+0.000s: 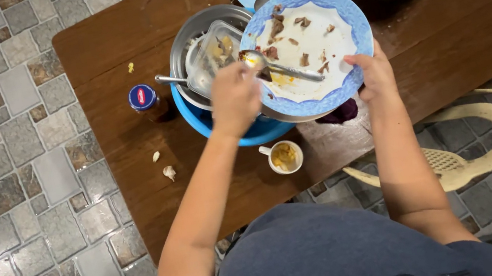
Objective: Clearing dirty dishes and food scraps from a dining table and organizing them into basins.
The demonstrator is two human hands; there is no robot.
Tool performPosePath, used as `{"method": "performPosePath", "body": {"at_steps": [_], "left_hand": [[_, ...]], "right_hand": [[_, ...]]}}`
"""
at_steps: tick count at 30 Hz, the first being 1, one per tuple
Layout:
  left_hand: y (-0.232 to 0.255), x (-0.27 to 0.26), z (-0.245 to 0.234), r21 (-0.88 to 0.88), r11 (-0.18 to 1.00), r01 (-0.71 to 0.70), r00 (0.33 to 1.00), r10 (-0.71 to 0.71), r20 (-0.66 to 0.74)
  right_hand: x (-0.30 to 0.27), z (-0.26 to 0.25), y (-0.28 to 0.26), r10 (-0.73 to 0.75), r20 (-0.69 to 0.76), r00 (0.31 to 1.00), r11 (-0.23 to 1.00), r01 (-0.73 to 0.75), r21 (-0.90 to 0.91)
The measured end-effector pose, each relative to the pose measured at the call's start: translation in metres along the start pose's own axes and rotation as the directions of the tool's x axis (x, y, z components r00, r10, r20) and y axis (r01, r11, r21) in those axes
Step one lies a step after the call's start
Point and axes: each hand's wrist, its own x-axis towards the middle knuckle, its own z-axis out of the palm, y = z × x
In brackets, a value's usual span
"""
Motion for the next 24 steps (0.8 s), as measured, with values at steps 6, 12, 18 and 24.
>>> {"method": "performPosePath", "body": {"at_steps": [6, 12, 18, 24], "left_hand": [[0.011, 0.015, 0.07, 0.031, 0.984, -0.177, 0.943, 0.16, 0.292], [0.007, 0.035, 0.069, -0.064, 0.994, -0.091, 0.939, 0.107, 0.328], [-0.022, 0.059, 0.051, -0.643, 0.638, 0.424, 0.905, -0.283, 0.316], [-0.05, 0.065, 0.017, -0.873, -0.109, 0.476, 0.834, -0.26, 0.487]], "right_hand": [[0.0, 0.002, 0.0, -0.031, 0.023, 0.999, 0.999, 0.031, -0.007], [0.023, 0.001, -0.026, 0.019, 0.028, 0.999, 0.985, -0.014, -0.17], [0.057, 0.015, -0.075, 0.176, 0.068, 0.982, 0.863, -0.121, -0.49], [0.058, 0.09, -0.14, 0.279, -0.141, 0.95, 0.405, -0.249, -0.88]]}}
